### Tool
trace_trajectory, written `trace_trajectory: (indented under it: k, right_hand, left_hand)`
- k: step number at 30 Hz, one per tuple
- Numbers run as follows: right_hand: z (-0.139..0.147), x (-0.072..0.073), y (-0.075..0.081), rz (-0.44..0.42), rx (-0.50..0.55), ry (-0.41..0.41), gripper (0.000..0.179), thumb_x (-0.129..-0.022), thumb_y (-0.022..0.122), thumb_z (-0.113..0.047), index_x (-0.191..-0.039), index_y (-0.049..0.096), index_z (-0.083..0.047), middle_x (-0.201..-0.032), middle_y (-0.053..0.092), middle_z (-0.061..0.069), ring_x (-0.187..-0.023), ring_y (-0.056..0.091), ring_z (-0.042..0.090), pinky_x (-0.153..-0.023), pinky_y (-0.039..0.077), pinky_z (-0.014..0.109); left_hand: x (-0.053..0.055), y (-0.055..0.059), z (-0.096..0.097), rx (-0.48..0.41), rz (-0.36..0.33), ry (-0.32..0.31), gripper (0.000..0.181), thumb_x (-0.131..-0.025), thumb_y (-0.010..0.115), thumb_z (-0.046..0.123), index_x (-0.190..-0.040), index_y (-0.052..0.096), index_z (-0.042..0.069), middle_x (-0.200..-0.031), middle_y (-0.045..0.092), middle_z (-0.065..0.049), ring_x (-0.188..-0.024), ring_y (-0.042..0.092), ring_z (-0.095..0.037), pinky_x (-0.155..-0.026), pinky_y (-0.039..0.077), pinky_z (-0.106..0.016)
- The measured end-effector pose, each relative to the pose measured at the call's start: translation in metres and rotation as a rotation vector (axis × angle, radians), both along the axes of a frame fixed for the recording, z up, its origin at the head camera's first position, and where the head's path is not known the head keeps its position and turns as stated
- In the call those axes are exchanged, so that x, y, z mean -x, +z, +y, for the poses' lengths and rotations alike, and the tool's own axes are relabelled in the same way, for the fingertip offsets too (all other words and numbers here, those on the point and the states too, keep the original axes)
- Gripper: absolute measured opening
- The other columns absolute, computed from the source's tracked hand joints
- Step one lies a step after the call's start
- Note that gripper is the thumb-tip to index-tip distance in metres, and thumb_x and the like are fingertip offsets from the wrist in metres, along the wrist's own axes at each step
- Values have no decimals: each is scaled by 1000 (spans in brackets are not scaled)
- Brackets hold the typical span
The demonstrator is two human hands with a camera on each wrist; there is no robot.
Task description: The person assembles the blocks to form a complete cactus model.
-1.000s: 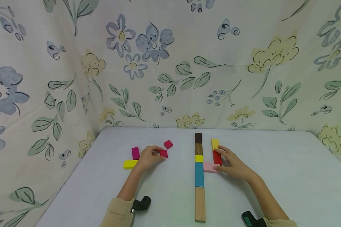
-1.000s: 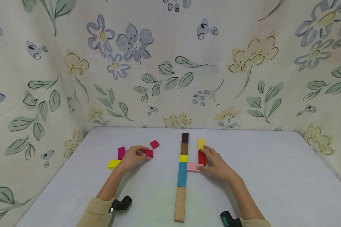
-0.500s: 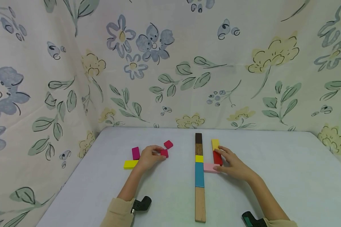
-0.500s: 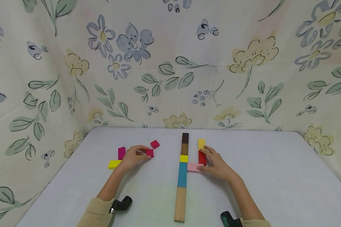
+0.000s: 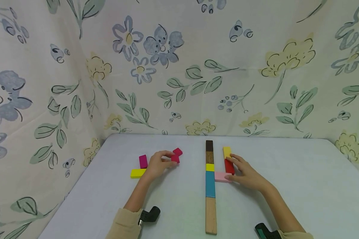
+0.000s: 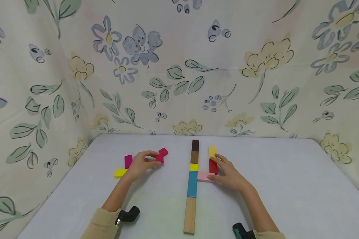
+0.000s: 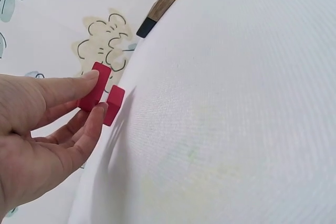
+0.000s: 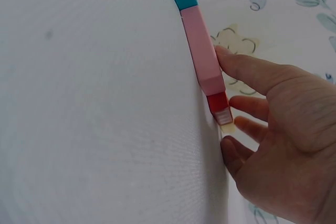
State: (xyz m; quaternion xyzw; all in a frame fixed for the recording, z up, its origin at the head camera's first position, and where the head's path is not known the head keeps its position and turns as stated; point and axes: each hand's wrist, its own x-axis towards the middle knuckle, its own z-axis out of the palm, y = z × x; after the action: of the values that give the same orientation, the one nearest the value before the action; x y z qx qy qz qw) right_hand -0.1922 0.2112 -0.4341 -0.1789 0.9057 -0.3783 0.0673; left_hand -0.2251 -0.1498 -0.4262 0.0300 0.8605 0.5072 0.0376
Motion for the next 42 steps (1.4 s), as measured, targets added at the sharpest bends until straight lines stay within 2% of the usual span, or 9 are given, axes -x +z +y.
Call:
trace_trajectory:
  k: [9,17,28,37,42]
  right_hand:
    - [1,0,0,5,5,0,79,-91,80,-30,-154,46,4,-164,30,34,-148,28,59,-108,42,74]
    - [2,1,-1,12,0,4,79,-92,80,-31,-154,46,4,-164,29,33,-147,29,59,-107,43,74]
    - [1,0,1,6,1,4,78,-92,79,-30,-154,46,5,-164,29,34,-147,28,59,-108,42,74]
    - [1,-1,2,15,-18,-3,79,-91,80,-28,-154,46,5,-163,29,34,-147,30,59,-106,46,72]
    - [2,0,2,15,-20,0,79,-91,80,-28,-154,46,4,-163,30,34,-147,30,58,-106,46,72]
  left_hand:
    - [4,5,5,-25,24,-10,36,-95,79,11,-130,71,5,-129,65,-15,-102,70,-24,-89,63,-37]
    - [11,8,10,-23,41,-17,37,-95,79,13,-131,71,6,-130,65,-14,-105,69,-25,-88,63,-35]
    - [21,19,25,-16,83,-39,38,-95,79,12,-132,71,6,-130,65,-15,-110,65,-29,-91,61,-35]
    - [34,26,40,-40,92,-70,36,-95,79,9,-129,71,3,-126,66,-17,-101,69,-28,-88,63,-41]
    - [43,28,50,-32,100,-77,35,-96,78,11,-129,70,3,-129,66,-16,-104,69,-29,-89,63,-43]
